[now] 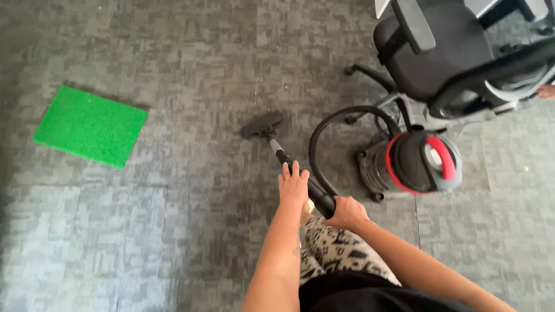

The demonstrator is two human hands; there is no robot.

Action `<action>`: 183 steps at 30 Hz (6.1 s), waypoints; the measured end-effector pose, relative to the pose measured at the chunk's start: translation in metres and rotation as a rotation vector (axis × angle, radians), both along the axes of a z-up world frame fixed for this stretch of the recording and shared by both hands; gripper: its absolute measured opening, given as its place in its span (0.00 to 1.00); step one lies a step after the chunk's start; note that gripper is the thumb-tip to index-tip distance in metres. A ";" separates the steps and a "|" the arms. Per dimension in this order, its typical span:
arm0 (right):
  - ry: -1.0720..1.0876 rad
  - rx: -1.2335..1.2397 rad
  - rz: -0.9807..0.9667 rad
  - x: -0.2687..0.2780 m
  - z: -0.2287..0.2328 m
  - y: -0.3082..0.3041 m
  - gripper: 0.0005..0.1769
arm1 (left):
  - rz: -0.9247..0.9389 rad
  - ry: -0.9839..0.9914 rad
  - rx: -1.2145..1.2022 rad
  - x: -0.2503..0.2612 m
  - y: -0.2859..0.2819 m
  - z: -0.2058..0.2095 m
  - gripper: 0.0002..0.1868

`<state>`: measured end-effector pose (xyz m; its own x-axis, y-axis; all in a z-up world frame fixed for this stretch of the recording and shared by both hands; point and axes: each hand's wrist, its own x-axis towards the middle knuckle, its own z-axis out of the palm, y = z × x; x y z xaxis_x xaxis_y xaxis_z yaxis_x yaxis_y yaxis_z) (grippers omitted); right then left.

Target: The person vacuums the carpeted floor using a vacuum cleaner, moving the nozzle across different sections of the carpet and around office furniture and potted plants.

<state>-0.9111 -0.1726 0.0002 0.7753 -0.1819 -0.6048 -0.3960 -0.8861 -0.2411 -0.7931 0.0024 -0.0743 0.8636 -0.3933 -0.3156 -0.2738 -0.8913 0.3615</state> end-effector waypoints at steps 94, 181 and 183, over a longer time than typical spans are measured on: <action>-0.022 0.162 0.793 -0.415 -0.020 -0.397 0.41 | -0.054 0.202 0.308 -0.549 -0.390 0.060 0.15; 0.116 -0.116 -0.037 0.298 0.060 0.428 0.18 | 0.989 0.189 -0.501 0.068 0.653 0.002 0.23; 0.076 0.011 -0.147 0.300 0.075 0.411 0.17 | 0.942 0.219 -0.510 0.087 0.645 0.008 0.23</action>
